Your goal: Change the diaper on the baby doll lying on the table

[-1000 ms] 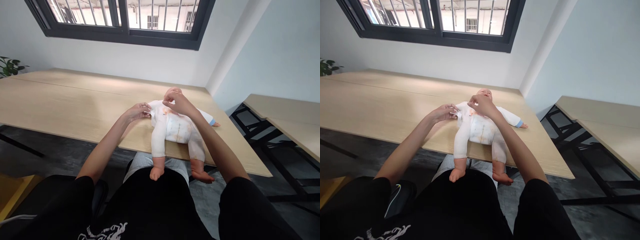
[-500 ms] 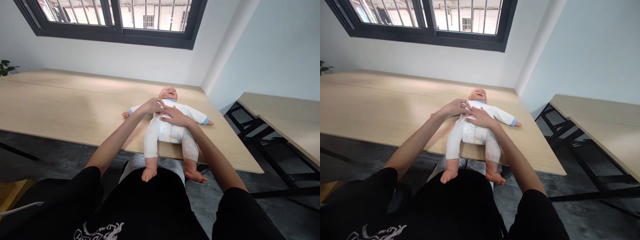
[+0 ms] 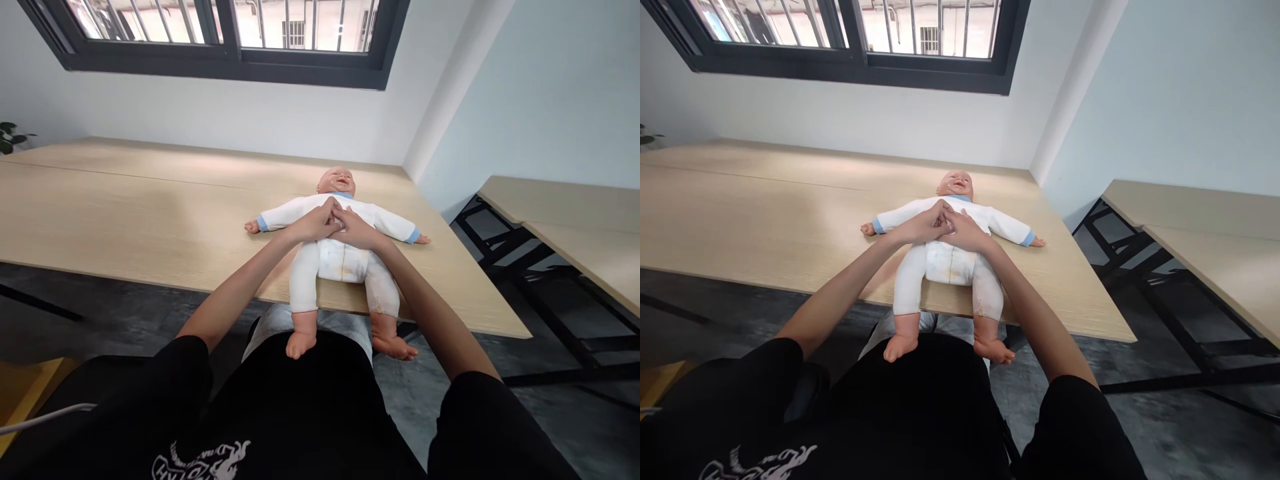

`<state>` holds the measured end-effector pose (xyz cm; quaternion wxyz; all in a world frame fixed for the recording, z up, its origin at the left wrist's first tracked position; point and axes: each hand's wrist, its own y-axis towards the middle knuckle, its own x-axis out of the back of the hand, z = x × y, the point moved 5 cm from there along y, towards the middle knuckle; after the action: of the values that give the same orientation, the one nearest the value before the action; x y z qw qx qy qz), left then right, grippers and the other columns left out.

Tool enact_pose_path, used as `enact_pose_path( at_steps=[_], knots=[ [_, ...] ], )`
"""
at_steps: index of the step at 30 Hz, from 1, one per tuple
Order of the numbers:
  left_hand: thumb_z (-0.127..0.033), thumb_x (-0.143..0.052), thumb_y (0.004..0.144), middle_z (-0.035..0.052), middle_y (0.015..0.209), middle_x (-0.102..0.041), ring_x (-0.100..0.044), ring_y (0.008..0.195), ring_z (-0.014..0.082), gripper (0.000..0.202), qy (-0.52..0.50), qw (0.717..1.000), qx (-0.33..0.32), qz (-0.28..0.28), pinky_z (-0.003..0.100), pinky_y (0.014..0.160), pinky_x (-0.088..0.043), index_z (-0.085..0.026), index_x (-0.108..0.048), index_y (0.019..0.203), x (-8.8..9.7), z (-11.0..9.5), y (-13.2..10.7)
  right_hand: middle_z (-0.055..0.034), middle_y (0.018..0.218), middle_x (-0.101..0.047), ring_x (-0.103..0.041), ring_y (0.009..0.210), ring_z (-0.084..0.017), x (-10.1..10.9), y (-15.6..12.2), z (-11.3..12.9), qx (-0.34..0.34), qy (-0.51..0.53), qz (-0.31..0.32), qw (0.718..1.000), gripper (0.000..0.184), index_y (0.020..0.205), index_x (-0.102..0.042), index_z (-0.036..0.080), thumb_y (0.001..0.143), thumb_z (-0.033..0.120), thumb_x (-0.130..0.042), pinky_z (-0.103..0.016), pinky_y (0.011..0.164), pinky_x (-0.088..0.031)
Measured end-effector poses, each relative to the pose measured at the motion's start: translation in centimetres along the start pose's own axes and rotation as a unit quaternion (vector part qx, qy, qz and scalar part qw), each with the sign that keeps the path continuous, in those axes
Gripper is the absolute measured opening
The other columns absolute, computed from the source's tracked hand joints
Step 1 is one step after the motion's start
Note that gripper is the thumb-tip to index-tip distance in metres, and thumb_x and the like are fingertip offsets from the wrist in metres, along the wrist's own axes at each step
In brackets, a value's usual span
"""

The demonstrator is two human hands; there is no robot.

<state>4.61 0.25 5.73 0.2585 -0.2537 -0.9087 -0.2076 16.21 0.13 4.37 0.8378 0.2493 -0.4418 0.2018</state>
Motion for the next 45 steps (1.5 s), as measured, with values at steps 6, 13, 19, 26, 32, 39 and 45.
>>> enact_pose_path(
  at_steps=[6, 13, 19, 26, 32, 39, 45],
  knots=[
    [-0.032, -0.048, 0.102, 0.0113, 0.119, -0.064, -0.057, 0.118, 0.0273, 0.043, 0.061, 0.997, -0.051, -0.021, 0.043, 0.109, -0.036, -0.016, -0.043, 0.142, -1.3, -1.6, -2.4, -0.0123, 0.123, -0.064, -0.052, 0.131, -0.030, 0.2, -0.5, 0.1, -0.013, 0.043, -0.034, 0.998, 0.030, 0.107, -0.058, 0.017, 0.083, 0.035, -0.056, -0.052, 0.124, -0.027],
    [-0.051, -0.062, 0.095, 0.0179, 0.156, -0.043, -0.044, 0.142, 0.0342, 0.072, 0.024, 0.995, -0.093, 0.006, 0.043, 0.117, -0.033, -0.019, -0.034, 0.154, -2.3, -2.7, -5.2, -0.0134, 0.156, -0.044, -0.034, 0.151, -0.028, 0.1, -0.6, 0.5, -0.038, 0.064, -0.031, 0.997, 0.053, 0.138, -0.056, 0.017, 0.087, 0.031, -0.059, -0.047, 0.126, -0.028],
    [-0.055, -0.066, 0.092, 0.0141, 0.167, -0.027, -0.036, 0.149, 0.0351, 0.083, 0.038, 0.997, -0.063, 0.019, 0.043, 0.120, -0.030, -0.023, -0.029, 0.159, -1.1, -2.9, -6.5, -0.0157, 0.157, -0.042, -0.033, 0.152, -0.027, -0.7, 0.4, 1.1, -0.036, 0.086, -0.023, 0.995, 0.078, 0.156, -0.039, 0.012, 0.085, 0.036, -0.062, -0.048, 0.130, -0.020],
    [-0.059, -0.067, 0.090, 0.0173, 0.154, -0.047, -0.054, 0.132, 0.0359, 0.091, 0.102, 0.993, -0.054, 0.012, 0.040, 0.107, -0.041, -0.020, -0.026, 0.161, -1.0, -3.1, -6.6, -0.0137, 0.162, -0.034, -0.040, 0.149, -0.025, -1.2, 0.2, 1.9, -0.032, 0.079, -0.011, 0.996, 0.078, 0.160, -0.032, 0.017, 0.086, 0.027, -0.057, -0.049, 0.127, -0.028],
    [-0.062, -0.067, 0.088, 0.0174, 0.149, -0.052, -0.062, 0.117, 0.0358, 0.092, 0.136, 0.990, -0.034, 0.001, 0.038, 0.096, -0.045, -0.021, -0.027, 0.161, -1.6, -3.0, -5.7, -0.0115, 0.158, -0.043, -0.038, 0.149, -0.026, -1.6, 0.6, 0.8, -0.017, 0.020, -0.029, 0.999, 0.076, 0.157, -0.038, 0.014, 0.082, 0.023, -0.051, -0.048, 0.129, -0.022],
    [-0.055, -0.059, 0.095, 0.0152, 0.135, -0.060, -0.060, 0.122, 0.0290, 0.072, -0.067, 0.993, -0.066, -0.074, 0.037, 0.105, -0.044, -0.020, -0.033, 0.153, -0.1, -1.4, -5.4, -0.0136, 0.140, -0.060, -0.057, 0.129, -0.028, -1.1, -0.3, 1.3, 0.003, -0.002, -0.068, 0.998, 0.057, 0.144, -0.051, 0.012, 0.093, 0.037, -0.048, -0.052, 0.125, -0.026],
    [-0.046, -0.055, 0.099, 0.0086, 0.111, -0.065, -0.062, 0.112, 0.0210, 0.038, -0.133, 0.969, -0.062, -0.199, 0.033, 0.104, -0.044, -0.022, -0.046, 0.128, 1.4, 0.3, -5.5, -0.0104, 0.116, -0.068, -0.061, 0.107, -0.023, 1.5, -1.6, 1.5, -0.015, 0.004, -0.217, 0.976, 0.026, 0.106, -0.064, 0.017, 0.096, 0.036, -0.050, -0.037, 0.099, -0.047]
  ],
)
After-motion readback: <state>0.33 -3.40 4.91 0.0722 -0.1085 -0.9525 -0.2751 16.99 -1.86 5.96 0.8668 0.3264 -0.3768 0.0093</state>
